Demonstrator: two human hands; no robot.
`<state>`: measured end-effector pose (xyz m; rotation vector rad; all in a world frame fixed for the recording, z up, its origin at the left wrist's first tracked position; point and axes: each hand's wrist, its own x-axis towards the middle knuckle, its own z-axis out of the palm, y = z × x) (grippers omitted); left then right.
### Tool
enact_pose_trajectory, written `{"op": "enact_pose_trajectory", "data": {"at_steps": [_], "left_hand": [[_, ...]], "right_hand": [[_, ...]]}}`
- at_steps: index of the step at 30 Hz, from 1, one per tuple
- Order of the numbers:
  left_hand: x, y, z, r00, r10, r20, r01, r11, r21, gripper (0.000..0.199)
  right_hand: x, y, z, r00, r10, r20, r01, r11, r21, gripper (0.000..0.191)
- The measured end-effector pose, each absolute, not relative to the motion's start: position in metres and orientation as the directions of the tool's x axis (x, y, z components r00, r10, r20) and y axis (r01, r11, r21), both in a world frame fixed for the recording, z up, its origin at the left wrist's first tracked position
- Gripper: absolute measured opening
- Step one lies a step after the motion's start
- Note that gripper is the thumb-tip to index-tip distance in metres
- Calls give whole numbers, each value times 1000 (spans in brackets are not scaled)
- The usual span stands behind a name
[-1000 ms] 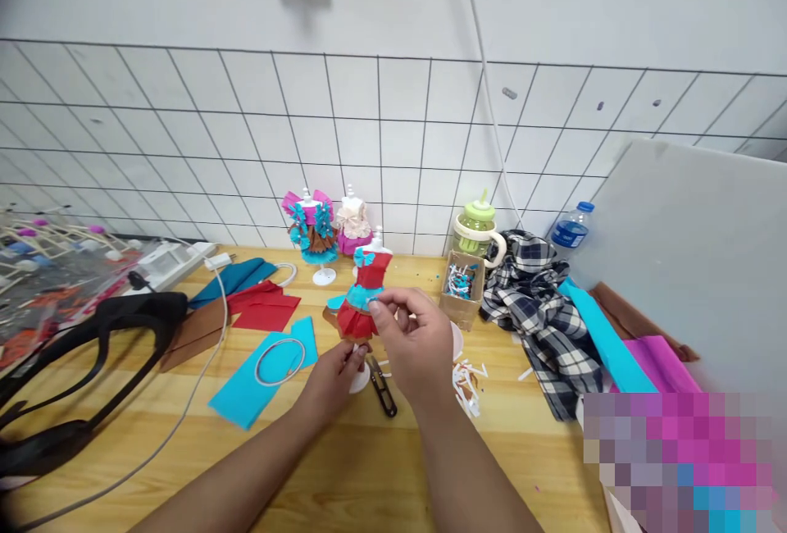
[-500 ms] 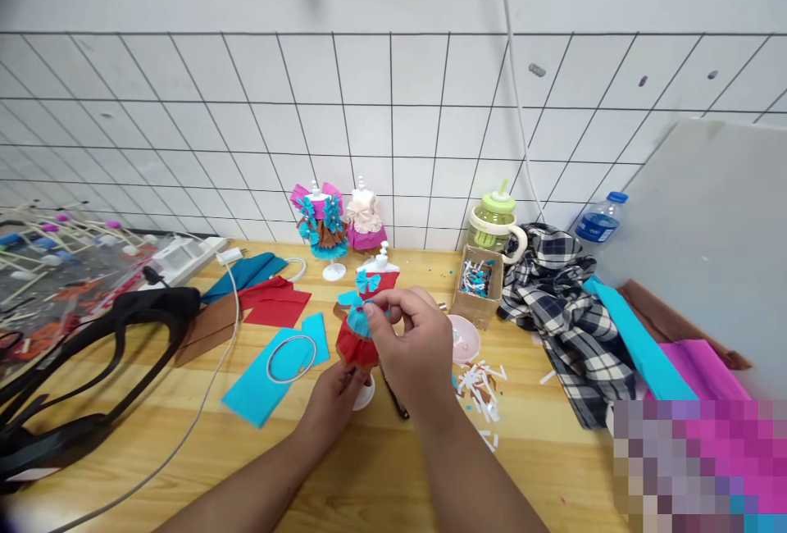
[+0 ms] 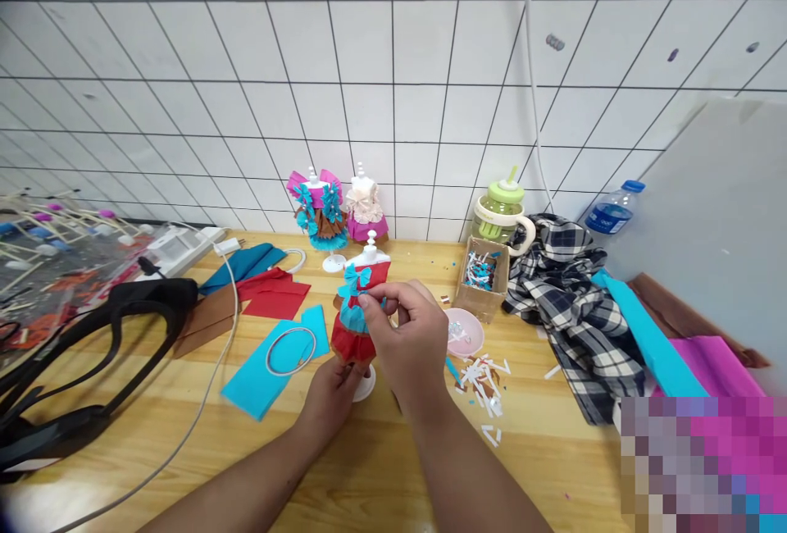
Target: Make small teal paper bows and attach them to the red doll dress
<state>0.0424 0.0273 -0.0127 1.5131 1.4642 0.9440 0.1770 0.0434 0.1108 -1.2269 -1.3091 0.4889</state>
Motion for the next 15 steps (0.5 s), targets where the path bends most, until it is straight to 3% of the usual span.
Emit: {"op": "enact_pose_trajectory", "data": {"at_steps": [15], "left_hand": [[42, 26, -16, 68, 998, 12, 378, -37, 925, 29]], "right_hand": [[173, 45, 105, 379, 795, 474, 379, 334, -863, 15]]}}
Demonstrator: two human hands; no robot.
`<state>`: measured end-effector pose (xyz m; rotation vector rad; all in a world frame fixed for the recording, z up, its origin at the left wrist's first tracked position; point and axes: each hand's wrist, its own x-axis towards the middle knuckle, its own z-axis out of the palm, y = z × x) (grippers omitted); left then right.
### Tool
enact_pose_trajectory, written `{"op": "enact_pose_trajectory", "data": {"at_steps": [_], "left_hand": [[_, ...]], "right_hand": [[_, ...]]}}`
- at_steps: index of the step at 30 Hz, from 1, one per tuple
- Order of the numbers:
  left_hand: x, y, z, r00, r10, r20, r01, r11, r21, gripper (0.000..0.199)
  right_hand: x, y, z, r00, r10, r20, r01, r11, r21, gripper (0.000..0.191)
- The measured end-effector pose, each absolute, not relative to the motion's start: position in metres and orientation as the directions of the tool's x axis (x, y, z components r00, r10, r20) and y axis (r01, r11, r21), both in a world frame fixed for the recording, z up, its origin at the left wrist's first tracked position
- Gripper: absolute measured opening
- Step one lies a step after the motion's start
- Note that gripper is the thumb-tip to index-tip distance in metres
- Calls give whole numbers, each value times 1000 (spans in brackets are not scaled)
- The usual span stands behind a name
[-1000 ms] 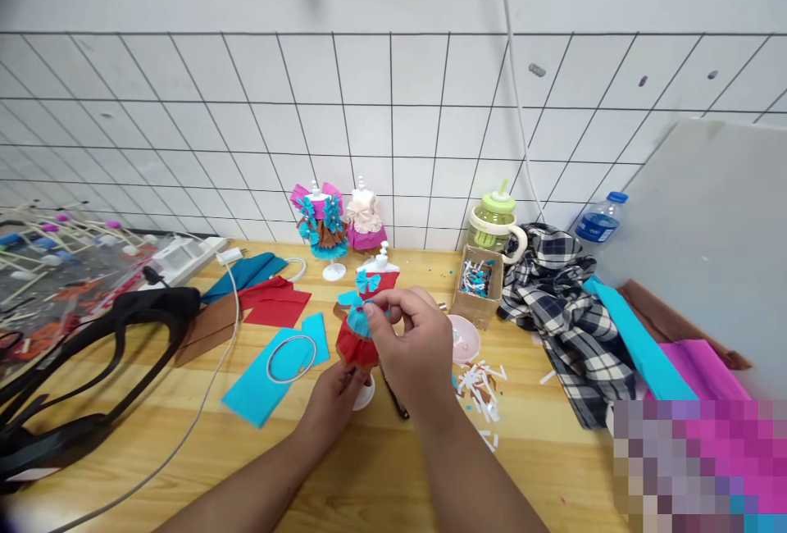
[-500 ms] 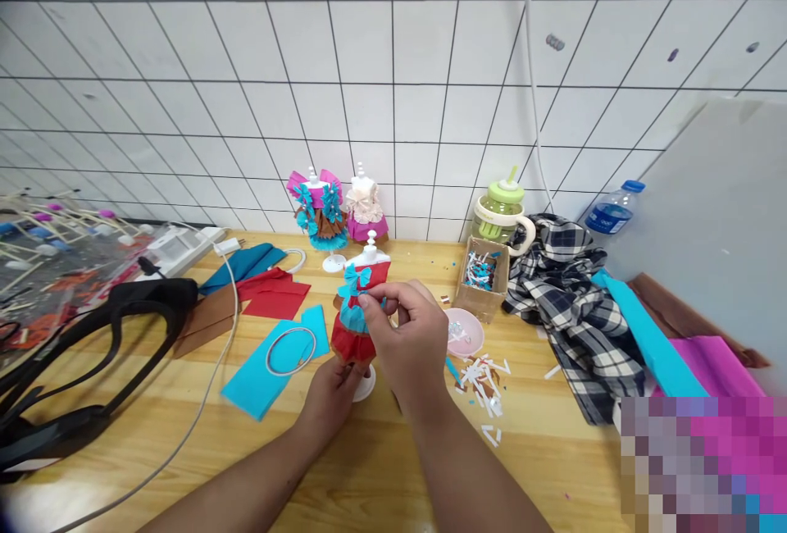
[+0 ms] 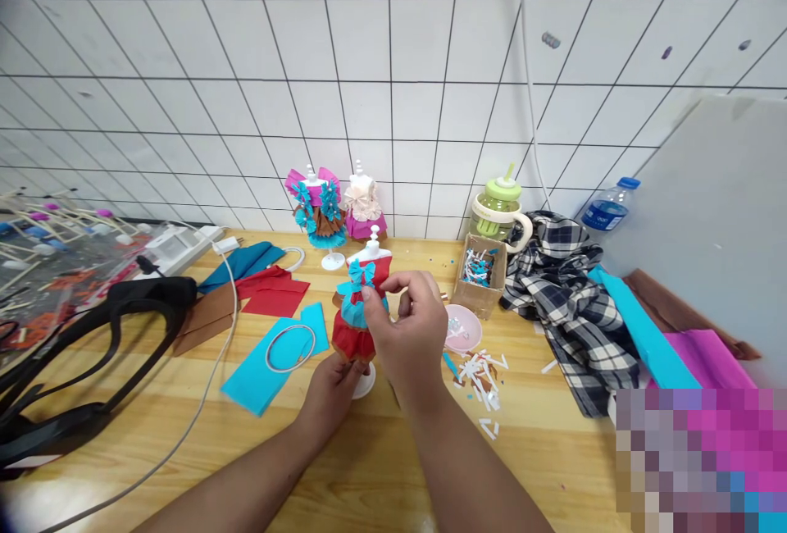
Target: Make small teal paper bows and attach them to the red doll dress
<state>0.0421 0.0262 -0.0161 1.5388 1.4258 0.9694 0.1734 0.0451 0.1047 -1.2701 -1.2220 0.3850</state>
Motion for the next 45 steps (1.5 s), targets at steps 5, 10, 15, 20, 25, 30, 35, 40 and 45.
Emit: {"op": "enact_pose_trajectory", "data": {"at_steps": [5, 10, 15, 20, 25, 30, 35, 40, 45], "left_hand": [[42, 25, -17, 66, 996, 54, 387, -75, 919, 28], [41, 25, -17, 91, 988, 127, 401, -153, 903, 25], [38, 28, -15, 112, 972, 208, 468, -236, 851, 22], [39, 31, -20, 122, 982, 144, 449, -184, 874, 27], [42, 34, -20, 135, 985, 103, 358, -145, 922, 30], [37, 44, -7, 131, 955, 266, 421, -296, 857, 26], [37, 56, -6, 191, 969, 158, 439, -228, 869, 27], [49, 75, -16, 188, 975, 118, 543, -204, 815, 29], [59, 106, -23, 145, 982, 118, 566, -180, 805, 27]], "right_hand": [[171, 43, 108, 381, 835, 397, 265, 313, -912, 65], [170, 42, 109, 327, 864, 383, 243, 314, -918, 78], [170, 43, 106, 382, 837, 393, 246, 317, -916, 75], [170, 48, 99, 400, 811, 427, 275, 338, -900, 64], [173, 51, 99, 338, 833, 437, 311, 339, -888, 71], [177, 35, 95, 314, 820, 478, 310, 387, -868, 58], [184, -2, 46, 21, 906, 422, 502, 356, -788, 46], [197, -13, 1, -64, 887, 456, 619, 394, -680, 34], [200, -1, -8, -179, 893, 413, 643, 424, -638, 21]]}}
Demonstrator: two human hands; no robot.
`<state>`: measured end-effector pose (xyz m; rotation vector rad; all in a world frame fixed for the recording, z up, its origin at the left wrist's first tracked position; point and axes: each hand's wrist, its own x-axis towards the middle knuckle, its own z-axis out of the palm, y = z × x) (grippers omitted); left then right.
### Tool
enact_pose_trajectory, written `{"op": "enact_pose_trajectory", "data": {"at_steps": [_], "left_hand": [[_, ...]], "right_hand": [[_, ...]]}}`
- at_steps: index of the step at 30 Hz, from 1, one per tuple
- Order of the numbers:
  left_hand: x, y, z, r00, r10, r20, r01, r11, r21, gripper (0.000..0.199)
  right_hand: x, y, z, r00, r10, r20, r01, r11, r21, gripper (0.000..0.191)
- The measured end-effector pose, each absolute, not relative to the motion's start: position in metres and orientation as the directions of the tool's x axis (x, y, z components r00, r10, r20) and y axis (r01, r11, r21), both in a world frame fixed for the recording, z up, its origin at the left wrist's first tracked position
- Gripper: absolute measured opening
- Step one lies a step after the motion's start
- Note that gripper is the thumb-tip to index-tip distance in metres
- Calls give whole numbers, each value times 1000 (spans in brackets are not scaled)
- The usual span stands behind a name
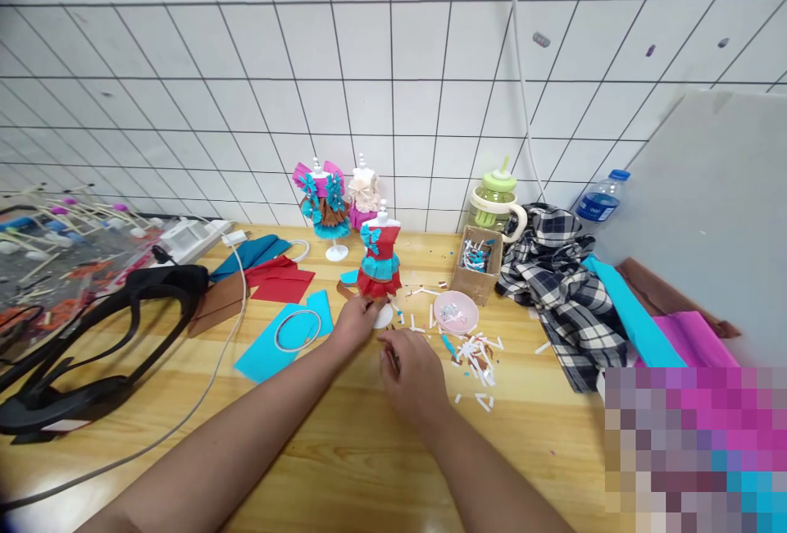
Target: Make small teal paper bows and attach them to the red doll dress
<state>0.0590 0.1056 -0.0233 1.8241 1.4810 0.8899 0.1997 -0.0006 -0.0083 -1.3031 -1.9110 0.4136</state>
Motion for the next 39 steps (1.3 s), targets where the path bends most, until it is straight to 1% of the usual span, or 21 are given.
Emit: {"op": "enact_pose_trajectory", "data": {"at_steps": [4, 11, 15, 17, 18, 19, 20, 21, 22, 23, 24, 25, 26, 28, 29, 31, 33, 35, 37, 39], "left_hand": [[65, 130, -26, 119, 986, 119, 591, -167, 789, 27], [76, 146, -28, 116, 987, 113, 649, -161, 744, 30], [71, 137, -14, 163, 980, 112, 704, -195, 683, 27], [57, 127, -1, 190, 976, 108, 736, -214, 642, 31], [46, 121, 7, 207, 973, 107, 753, -228, 617, 36], [32, 113, 15, 222, 970, 104, 773, -240, 587, 41], [16, 104, 23, 230, 969, 95, 797, -243, 553, 41], [-1, 94, 30, 244, 968, 60, 837, -242, 490, 35], [-18, 84, 36, 246, 968, -39, 929, -225, 293, 29], [-34, 75, 40, 223, 971, -85, 953, -199, 227, 23], [-48, 66, 42, 205, 972, -113, 966, -183, 182, 22], [-60, 59, 43, 209, 968, -138, 976, -197, 98, 24], [-68, 54, 42, 220, 963, -155, 976, -216, 41, 27], [-77, 48, 38, 228, 960, -164, 973, -232, -3, 25], [-78, 47, 35, 228, 960, -162, 973, -232, -4, 23], [-76, 46, 30, 236, 960, -150, 972, -233, 34, 21], [-71, 45, 27, 279, 953, -115, 958, -270, 94, 22], [-68, 43, 25, 330, 941, -69, 939, -320, 127, 20], [-65, 41, 23, 356, 932, -67, 931, -348, 114, 17], [-63, 40, 21, 355, 929, -102, 934, -347, 89, 13]], "right_hand": [[198, 1, -14, -282, 898, 338, 666, 437, -605, 17], [201, 6, -16, -279, 931, 235, 702, 365, -612, 20], [204, 6, -16, -275, 936, 221, 722, 353, -595, 20], [205, 6, -16, -278, 936, 215, 730, 351, -587, 21], [206, 5, -15, -277, 937, 212, 734, 349, -583, 21], [207, 5, -15, -275, 938, 209, 737, 346, -580, 21], [208, 5, -15, -274, 940, 205, 740, 342, -579, 21], [208, 5, -15, -272, 941, 202, 742, 339, -579, 20], [207, 5, -15, -272, 941, 200, 743, 337, -579, 20], [207, 5, -15, -273, 941, 198, 743, 337, -578, 20], [206, 5, -15, -276, 941, 197, 742, 339, -578, 20], [204, 5, -15, -281, 939, 197, 742, 343, -577, 20], [203, 4, -16, -288, 937, 196, 741, 348, -574, 20], [201, 4, -16, -304, 932, 196, 740, 360, -569, 20], [201, 3, -15, -309, 930, 197, 739, 366, -566, 20], [202, 2, -14, -313, 928, 202, 740, 372, -560, 20], [204, 1, -12, -307, 928, 212, 743, 373, -556, 19], [205, 0, -10, -302, 927, 220, 746, 374, -551, 19], [205, -1, -9, -308, 925, 223, 749, 380, -542, 19], [204, -3, -9, -327, 920, 216, 749, 392, -534, 19]]}}
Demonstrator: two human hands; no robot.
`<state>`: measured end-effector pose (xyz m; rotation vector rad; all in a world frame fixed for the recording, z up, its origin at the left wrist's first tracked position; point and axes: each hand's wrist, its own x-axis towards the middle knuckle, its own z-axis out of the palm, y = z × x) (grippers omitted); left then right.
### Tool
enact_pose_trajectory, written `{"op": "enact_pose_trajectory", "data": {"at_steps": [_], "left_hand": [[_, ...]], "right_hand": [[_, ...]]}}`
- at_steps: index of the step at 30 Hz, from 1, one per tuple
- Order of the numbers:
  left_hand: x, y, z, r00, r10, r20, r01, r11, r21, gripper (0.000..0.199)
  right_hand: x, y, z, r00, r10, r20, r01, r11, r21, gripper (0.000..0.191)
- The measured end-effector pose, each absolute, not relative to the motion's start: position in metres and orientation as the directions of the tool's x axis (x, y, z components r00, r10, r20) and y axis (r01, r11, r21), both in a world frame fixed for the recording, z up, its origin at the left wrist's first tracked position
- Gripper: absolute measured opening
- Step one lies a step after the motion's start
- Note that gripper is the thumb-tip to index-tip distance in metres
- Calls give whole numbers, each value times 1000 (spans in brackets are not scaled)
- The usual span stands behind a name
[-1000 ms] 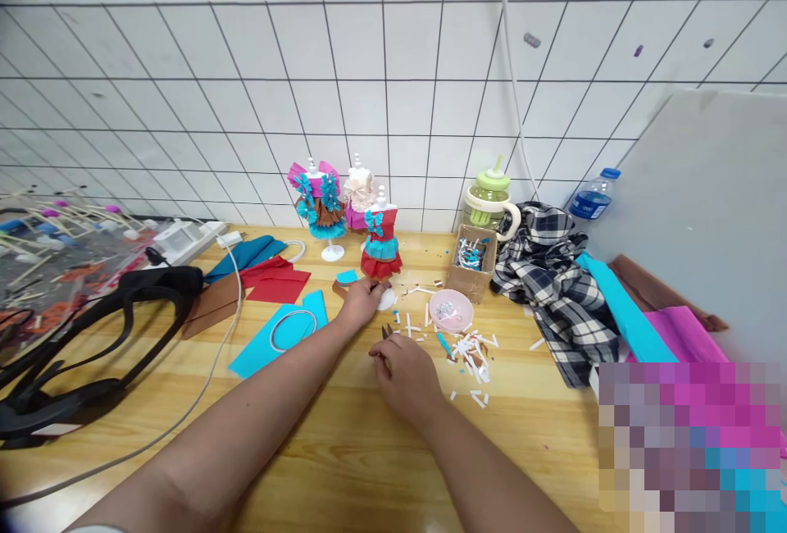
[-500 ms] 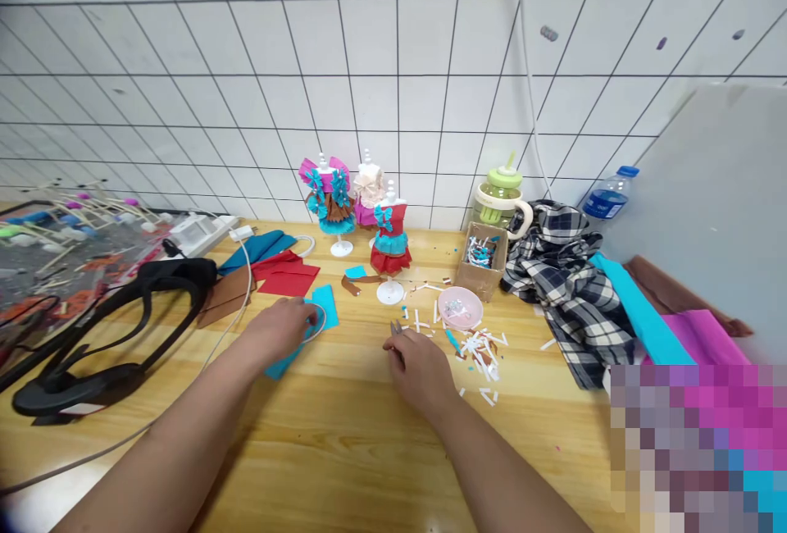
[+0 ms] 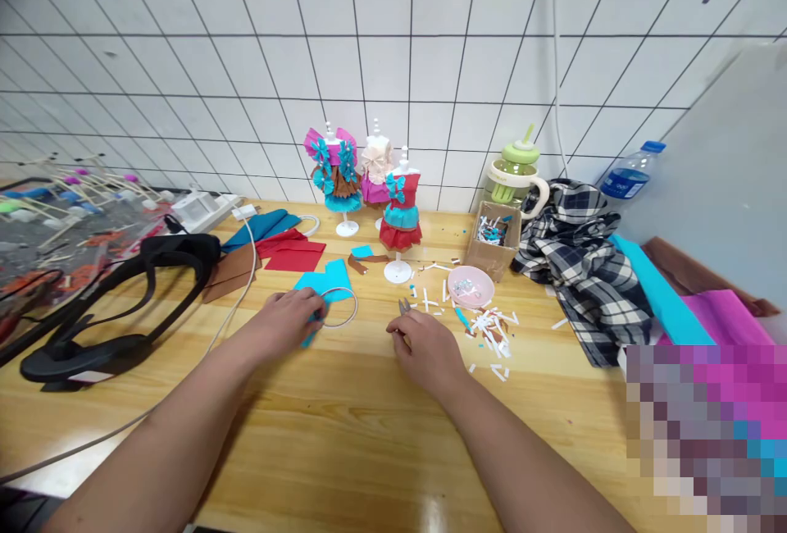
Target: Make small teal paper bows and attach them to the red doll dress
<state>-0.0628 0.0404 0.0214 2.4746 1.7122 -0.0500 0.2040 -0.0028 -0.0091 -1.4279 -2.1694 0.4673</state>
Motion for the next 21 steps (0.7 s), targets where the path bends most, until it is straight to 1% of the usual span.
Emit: {"op": "enact_pose_trajectory", "data": {"at_steps": [2, 4, 6, 8, 10, 12, 14, 15, 16, 18, 19, 21], "left_hand": [[-62, 42, 20, 360, 926, -118, 933, -353, 78, 13], [-61, 45, 22, 358, 929, -92, 933, -352, 74, 17], [-61, 48, 27, 335, 942, -22, 941, -333, 64, 22], [-63, 50, 34, 284, 955, 90, 957, -288, 34, 27], [-68, 51, 39, 187, 967, 172, 982, -187, -18, 32], [-74, 52, 40, 76, 985, 155, 994, -64, -84, 34], [-79, 53, 37, 17, 998, 52, 993, -11, -120, 29], [-80, 54, 34, 7, 1000, 11, 993, -6, -120, 26], [-79, 54, 31, 12, 1000, 6, 994, -11, -111, 25], [-74, 55, 25, 42, 996, 79, 997, -37, -61, 33], [-70, 56, 22, 78, 989, 121, 997, -75, -29, 37], [-60, 57, 16, 192, 970, 152, 980, -197, 19, 39]], "right_hand": [[202, -4, -10, -347, 915, 208, 746, 403, -530, 19], [201, -6, -11, -361, 911, 200, 741, 411, -531, 19], [200, -7, -11, -374, 906, 199, 737, 420, -530, 19], [199, -8, -11, -384, 902, 197, 738, 428, -522, 19], [199, -8, -11, -387, 901, 197, 744, 431, -511, 19], [199, -8, -10, -385, 901, 200, 750, 432, -501, 19], [198, -9, -9, -386, 899, 205, 750, 436, -498, 18], [198, -9, -8, -387, 899, 206, 749, 437, -499, 18], [198, -10, -7, -387, 899, 207, 748, 437, -499, 19], [197, -10, -6, -389, 898, 207, 748, 439, -497, 19], [197, -11, -6, -391, 897, 208, 749, 441, -494, 19], [196, -11, -5, -396, 894, 209, 751, 447, -486, 19]]}}
